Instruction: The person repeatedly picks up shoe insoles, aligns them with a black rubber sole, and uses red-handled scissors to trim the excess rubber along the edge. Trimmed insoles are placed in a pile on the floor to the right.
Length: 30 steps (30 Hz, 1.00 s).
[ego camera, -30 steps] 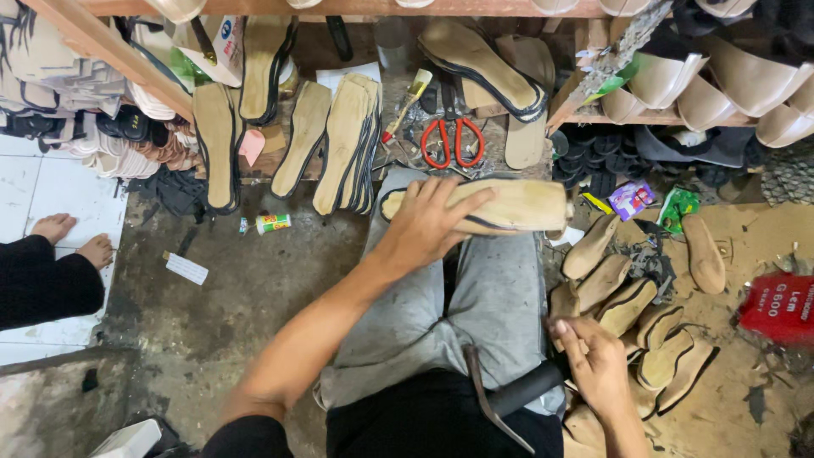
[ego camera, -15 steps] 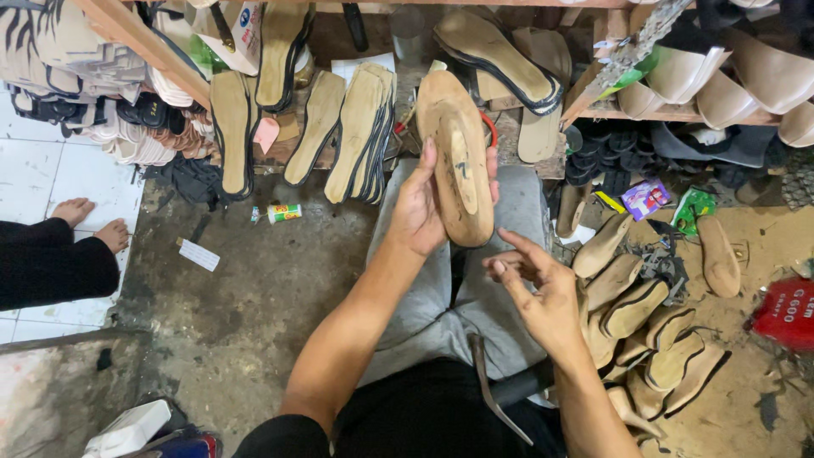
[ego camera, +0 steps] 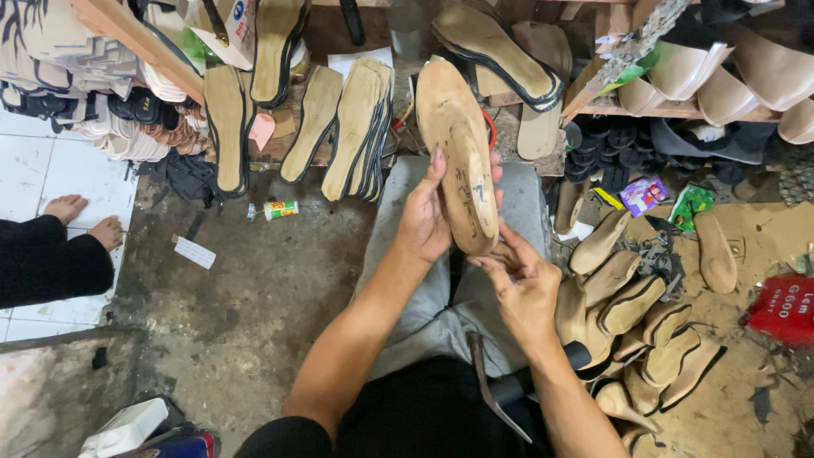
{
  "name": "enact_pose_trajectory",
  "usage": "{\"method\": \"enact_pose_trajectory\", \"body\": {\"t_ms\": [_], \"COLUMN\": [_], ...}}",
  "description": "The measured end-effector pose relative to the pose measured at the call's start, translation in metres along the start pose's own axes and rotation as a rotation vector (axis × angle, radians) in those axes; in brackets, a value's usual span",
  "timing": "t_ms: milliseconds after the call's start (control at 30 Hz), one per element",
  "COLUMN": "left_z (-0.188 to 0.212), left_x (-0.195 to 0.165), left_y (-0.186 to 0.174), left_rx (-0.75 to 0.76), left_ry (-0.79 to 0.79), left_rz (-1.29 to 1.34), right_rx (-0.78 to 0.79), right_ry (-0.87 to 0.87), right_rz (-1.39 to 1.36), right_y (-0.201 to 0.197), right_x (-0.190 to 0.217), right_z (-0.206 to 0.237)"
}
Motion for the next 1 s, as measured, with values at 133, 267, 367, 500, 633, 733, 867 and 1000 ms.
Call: {"method": "enact_pose_trajectory", "body": {"t_ms": [133,267,367,500,633,733,867,1000], "left_z": [0.001,0.005,0.014,0.024,0.02,0.018,0.028,0.042], "left_x": [-0.002,-0.007,-0.009,-0.018,-0.052,-0.075,-0.093,-0.105], "left_y": [-0.004,-0.007,-0.003,0.017,0.004,-0.001,-0.013,-0.001], "left_rx": [0.006,0.004,-0.004,0.095,-0.099,-0.217,-0.443,-0.491], "left_ry": [0.006,0.039,0.103,0.173,0.225,0.328,0.454,0.507], "left_rz": [-0.015,-0.093,-0.218,-0.366,-0.461,-0.726,-0.942,-1.085], "right_rx": [0.028,0.09,0.2,0.208,0.276,0.238,0.308,0.631], "right_ry": [-0.049,0.035,0.183,0.245,0.203,0.171,0.185,0.211], "right_rz": [0.049,-0.005,-0.376,-0.515,-0.571,-0.438,-0.419,-0.208], "right_y": [0.002,0.007,0.015,0.014,0.018,0.016,0.017,0.03], "right_x": [-0.001,-0.016,-0.032,-0.046,-0.047,-0.053,-0.059,-0.053], "right_z": [0.0,-0.001,0.0,0.003,0.015,0.019,0.02,0.014]}}
Point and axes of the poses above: each hand's wrist, its own z-axis away from the middle knuckle, its own y-axis out of the palm, x = y × z, the point moved 10 cm from there along -z, towards the middle knuckle, and after that the axes turned 2 degrees about y, right-handed, at the moved point
